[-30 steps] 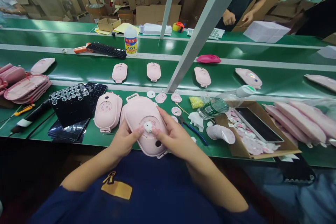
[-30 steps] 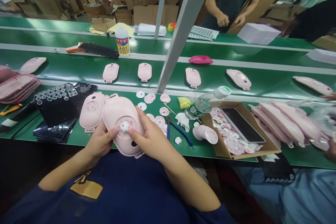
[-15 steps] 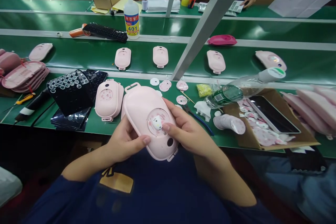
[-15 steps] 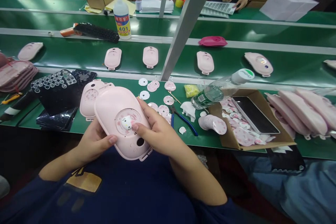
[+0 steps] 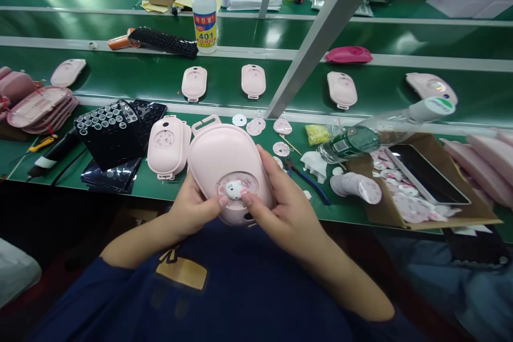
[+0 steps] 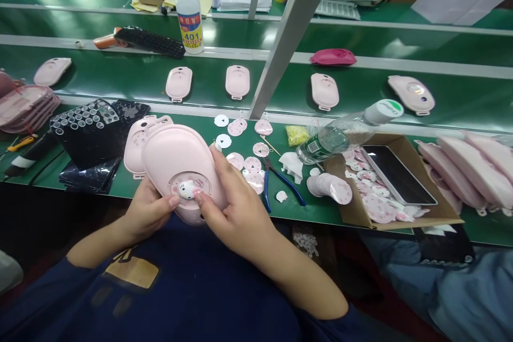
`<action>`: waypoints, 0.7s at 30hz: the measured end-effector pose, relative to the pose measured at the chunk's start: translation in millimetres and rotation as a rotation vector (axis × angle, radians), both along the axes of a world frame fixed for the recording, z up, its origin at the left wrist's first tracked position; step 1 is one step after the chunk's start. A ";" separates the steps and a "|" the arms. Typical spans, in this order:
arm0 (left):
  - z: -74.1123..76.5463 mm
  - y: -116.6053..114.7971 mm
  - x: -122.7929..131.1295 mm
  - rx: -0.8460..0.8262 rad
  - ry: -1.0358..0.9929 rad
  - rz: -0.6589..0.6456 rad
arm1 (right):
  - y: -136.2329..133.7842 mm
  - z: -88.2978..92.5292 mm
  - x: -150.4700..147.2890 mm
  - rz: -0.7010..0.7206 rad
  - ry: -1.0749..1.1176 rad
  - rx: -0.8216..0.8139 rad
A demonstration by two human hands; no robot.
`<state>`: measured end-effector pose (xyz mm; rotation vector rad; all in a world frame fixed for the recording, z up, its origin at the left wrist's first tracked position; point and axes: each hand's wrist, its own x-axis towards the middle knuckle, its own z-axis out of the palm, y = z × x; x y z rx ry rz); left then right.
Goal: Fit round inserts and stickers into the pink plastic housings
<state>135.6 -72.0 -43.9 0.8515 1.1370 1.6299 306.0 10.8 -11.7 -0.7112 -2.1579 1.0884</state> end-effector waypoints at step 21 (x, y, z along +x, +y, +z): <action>-4.7 5.1 1.4 -0.014 0.027 0.011 | -1.8 0.4 0.9 -0.022 -0.065 0.177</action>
